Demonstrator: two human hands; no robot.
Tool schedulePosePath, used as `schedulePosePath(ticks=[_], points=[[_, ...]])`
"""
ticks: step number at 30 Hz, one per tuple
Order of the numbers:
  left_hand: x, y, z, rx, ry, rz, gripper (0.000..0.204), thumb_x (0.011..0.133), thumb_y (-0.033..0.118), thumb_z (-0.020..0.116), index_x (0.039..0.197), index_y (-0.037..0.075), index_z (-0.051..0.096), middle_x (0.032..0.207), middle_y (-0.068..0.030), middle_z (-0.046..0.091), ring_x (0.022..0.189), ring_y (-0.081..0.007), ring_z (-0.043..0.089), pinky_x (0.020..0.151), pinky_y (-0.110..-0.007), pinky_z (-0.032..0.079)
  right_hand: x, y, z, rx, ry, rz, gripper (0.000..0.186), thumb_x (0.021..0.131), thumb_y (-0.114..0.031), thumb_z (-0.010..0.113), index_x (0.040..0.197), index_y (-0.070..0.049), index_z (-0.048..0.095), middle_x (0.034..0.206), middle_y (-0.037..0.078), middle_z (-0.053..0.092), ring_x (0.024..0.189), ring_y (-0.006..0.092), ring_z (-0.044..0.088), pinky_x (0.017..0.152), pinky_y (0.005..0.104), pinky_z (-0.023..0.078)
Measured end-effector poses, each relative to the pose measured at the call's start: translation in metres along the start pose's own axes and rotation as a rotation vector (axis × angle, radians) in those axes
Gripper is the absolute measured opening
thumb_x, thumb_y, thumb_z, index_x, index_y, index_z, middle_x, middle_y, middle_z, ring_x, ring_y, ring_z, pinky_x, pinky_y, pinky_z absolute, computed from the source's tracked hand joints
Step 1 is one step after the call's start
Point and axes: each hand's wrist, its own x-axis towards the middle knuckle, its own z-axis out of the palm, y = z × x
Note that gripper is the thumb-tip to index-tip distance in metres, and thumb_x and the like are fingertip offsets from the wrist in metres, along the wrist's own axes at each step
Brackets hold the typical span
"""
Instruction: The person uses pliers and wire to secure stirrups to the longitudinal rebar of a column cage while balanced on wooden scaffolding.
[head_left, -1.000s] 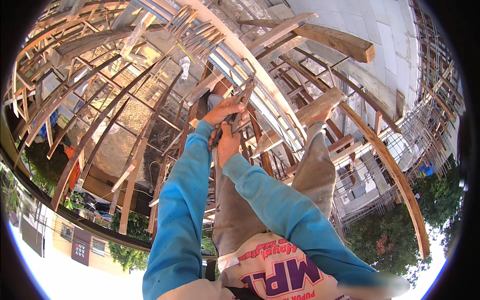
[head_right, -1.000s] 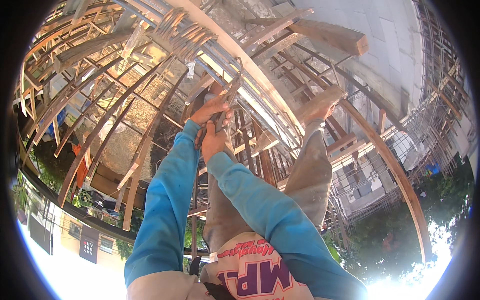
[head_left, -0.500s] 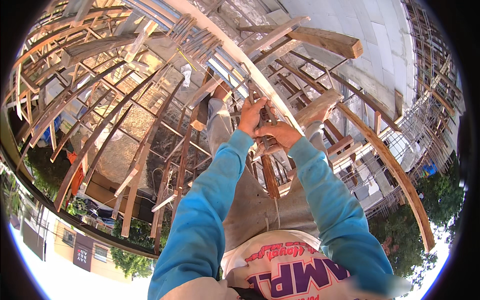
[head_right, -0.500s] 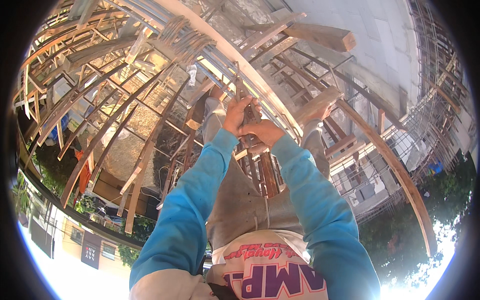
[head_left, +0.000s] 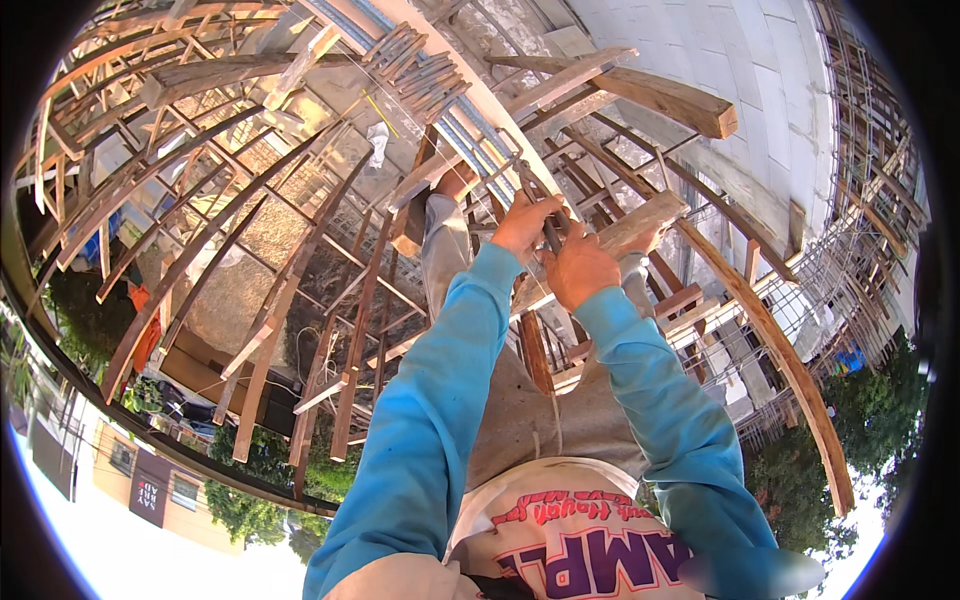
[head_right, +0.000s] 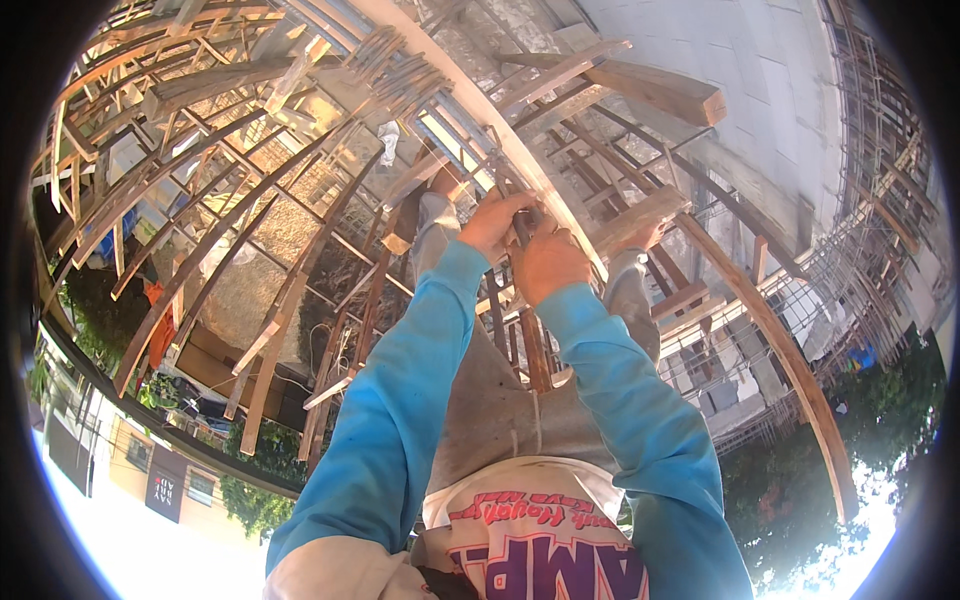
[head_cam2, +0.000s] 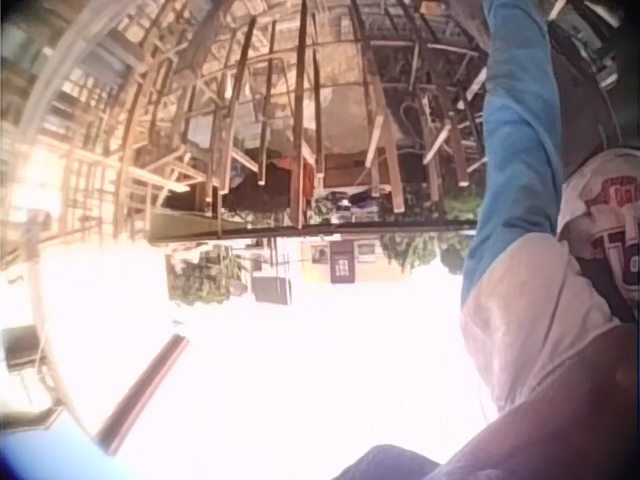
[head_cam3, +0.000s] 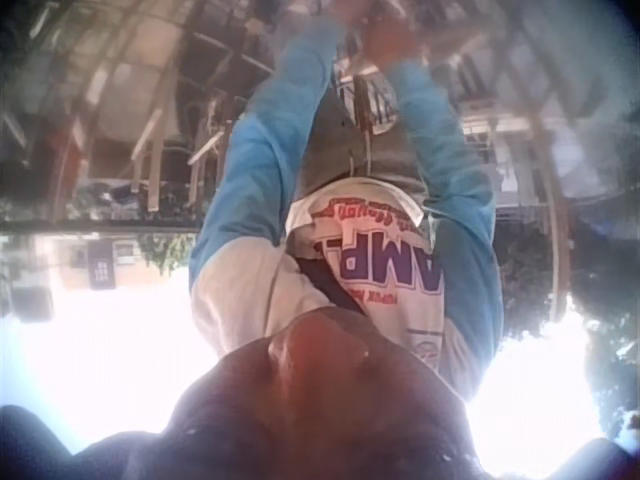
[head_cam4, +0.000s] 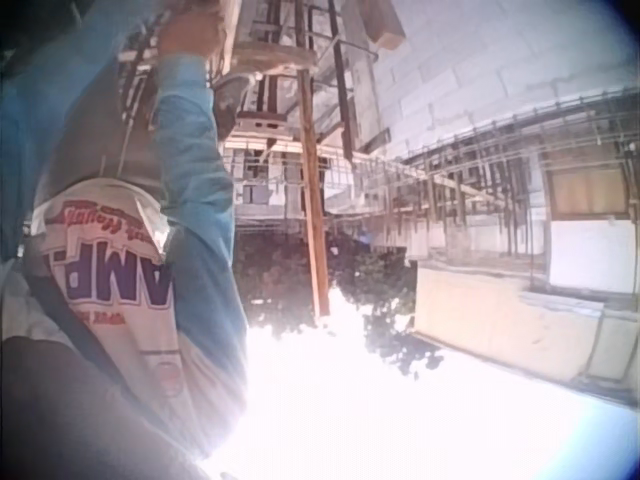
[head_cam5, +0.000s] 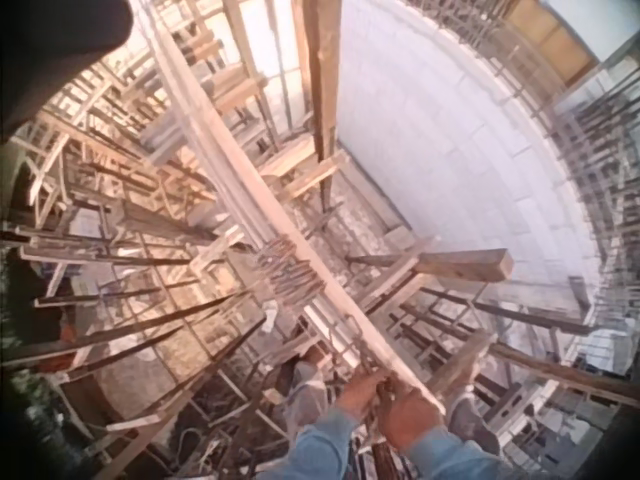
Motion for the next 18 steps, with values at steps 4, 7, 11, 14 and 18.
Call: schedulePosePath(ticks=[4,7,11,14,18], points=[[0.003,0.002,-0.033,0.274,-0.135,-0.055,0.041,0.083,0.039,0.067,0.100,0.004,0.057,0.096,-0.0123,0.063,0.091,-0.0222,0.061,0.085,-0.036,0.047,0.017,0.036,-0.003,1.651,-0.858,0.254,0.049,0.093,-0.048,0.049,0.109,-0.001,0.049,0.078,0.004,0.051,0.056,0.0142,0.052,0.041,0.0254,0.041],[-0.001,-0.005,-0.015,-0.171,-0.162,-0.128,0.032,0.084,0.033,0.067,0.095,0.005,0.056,0.079,-0.0078,0.060,0.078,-0.0214,0.061,0.076,-0.036,0.051,0.003,0.022,0.021,2.051,-0.937,0.245,0.049,0.095,-0.050,0.044,0.109,-0.004,0.052,0.075,0.000,0.046,0.053,0.0087,0.040,0.036,0.0187,0.030],[-0.003,-0.013,-0.009,-0.419,-0.179,-0.093,0.023,0.084,0.024,0.066,0.086,0.006,0.053,0.072,-0.0063,0.056,0.069,-0.0208,0.060,0.063,-0.036,0.052,0.001,0.021,0.016,1.917,-0.897,0.234,0.045,0.094,-0.047,0.049,0.108,-0.005,0.054,0.075,0.003,0.053,0.060,0.0121,0.049,0.042,0.0225,0.037],[0.000,0.004,-0.013,-0.458,-0.178,-0.218,0.020,0.086,0.020,0.062,0.079,0.005,0.052,0.067,-0.0083,0.058,0.060,-0.0233,0.059,0.059,-0.038,0.053,0.003,0.004,-0.006,1.759,-0.865,0.267,0.038,0.093,-0.042,0.054,0.104,-0.006,0.054,0.074,0.003,0.055,0.063,0.0141,0.054,0.046,0.0246,0.040],[0.005,0.022,-0.049,-0.262,-0.300,-0.242,0.016,0.086,0.020,0.063,0.083,0.007,0.053,0.069,-0.0011,0.053,0.064,-0.0141,0.051,0.061,-0.027,0.045,-0.002,-0.061,0.020,1.903,-0.690,0.391,0.022,0.093,-0.030,0.057,0.090,-0.008,0.054,0.071,0.005,0.057,0.059,0.0160,0.055,0.043,0.0240,0.035]])
